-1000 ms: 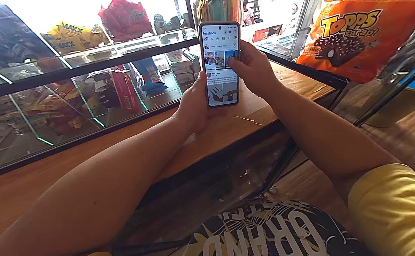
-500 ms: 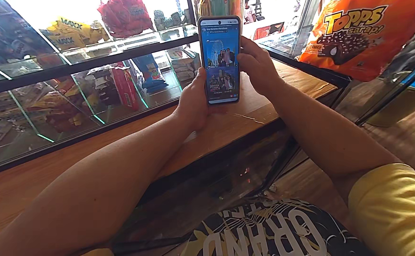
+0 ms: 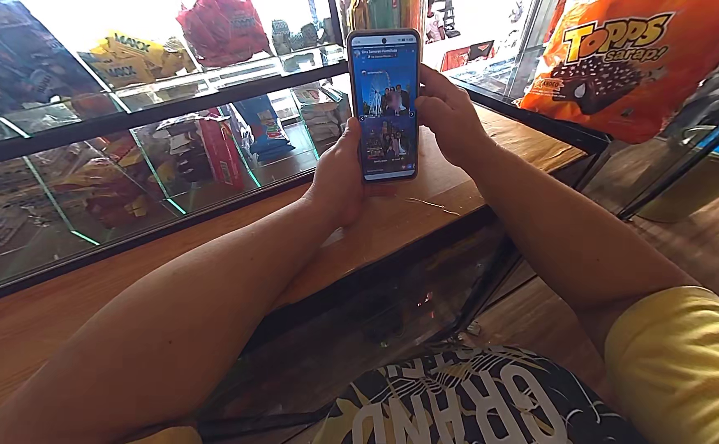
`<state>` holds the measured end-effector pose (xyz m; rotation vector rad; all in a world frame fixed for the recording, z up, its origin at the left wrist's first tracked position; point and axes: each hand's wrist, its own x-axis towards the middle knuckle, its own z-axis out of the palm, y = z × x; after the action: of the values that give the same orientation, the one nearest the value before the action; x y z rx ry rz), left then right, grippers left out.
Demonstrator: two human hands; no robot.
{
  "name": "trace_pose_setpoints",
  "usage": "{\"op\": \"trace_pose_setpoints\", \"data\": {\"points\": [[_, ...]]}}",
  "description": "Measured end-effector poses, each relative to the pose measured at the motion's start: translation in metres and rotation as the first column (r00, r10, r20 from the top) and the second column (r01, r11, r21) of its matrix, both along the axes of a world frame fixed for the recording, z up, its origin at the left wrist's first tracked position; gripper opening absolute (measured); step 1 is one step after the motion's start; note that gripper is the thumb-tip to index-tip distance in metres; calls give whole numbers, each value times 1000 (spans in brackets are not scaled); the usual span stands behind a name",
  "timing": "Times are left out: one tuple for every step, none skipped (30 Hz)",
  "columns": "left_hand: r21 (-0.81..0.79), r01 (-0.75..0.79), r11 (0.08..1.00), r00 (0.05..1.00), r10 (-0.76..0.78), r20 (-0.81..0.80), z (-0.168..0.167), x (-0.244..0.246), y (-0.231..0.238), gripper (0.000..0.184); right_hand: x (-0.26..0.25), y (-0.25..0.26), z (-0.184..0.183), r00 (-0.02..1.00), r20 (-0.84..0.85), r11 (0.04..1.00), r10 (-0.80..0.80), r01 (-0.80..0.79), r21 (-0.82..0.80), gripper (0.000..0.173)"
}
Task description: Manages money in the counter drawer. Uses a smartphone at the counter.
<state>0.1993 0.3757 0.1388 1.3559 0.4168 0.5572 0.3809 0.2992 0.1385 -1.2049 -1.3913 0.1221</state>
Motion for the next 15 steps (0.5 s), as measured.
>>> {"op": "trace_pose_setpoints", "data": {"points": [[4,-5,1000,1000,5,0,0,0,0,62,0,0,0,1000,-2,1000,2,-2,0,58],[7,-6,1000,1000,6,0,0,0,0,62,0,0,0,1000,-1,1000,4,-4,1,58],[9,-7,1000,1000,7,1,0,0,-1,62,1,0,0,1000,6,1000,6,-6,3,58],[8,-8,1000,1000,8,1,0,0,-1,62,1,0,0,1000,12,1000,7,-7,2,58],[6,-9,1000,1000,9,1,1,0,-1,62,1,1,0,1000,14,1000,10,-10,4,58],[4,-7,1000,1000,7,0,1,0,-1,62,1,1,0,1000,14,1000,14,-14,6,58],[3,-6,1000,1000,6,-3,1,0,-1,62,1,0,0,1000,10,1000,18,-19,7,57],[3,-6,1000,1000,6,-4,1,0,-1,62,1,0,0,1000,7,1000,20,-20,7,57],[4,-5,1000,1000,5,-3,0,0,-1,62,0,0,0,1000,8,1000,20,-20,7,57],[6,-5,1000,1000,5,-3,0,0,-1,62,0,0,0,1000,8,1000,21,-21,6,57],[8,-7,1000,1000,7,-2,0,0,-1,63,1,0,0,1000,6,1000,25,-25,4,57],[8,-7,1000,1000,7,-1,0,0,-1,63,1,0,0,1000,4,1000,29,-29,1,57],[9,-6,1000,1000,6,1,0,0,-1,63,1,0,0,999,2,999,33,-33,2,57],[10,-6,1000,1000,6,1,0,0,-1,62,1,1,0,999,2,999,39,-39,6,57],[7,-8,1000,1000,8,-1,0,0,-1,62,2,1,0,999,4,999,45,-45,10,57]]}}
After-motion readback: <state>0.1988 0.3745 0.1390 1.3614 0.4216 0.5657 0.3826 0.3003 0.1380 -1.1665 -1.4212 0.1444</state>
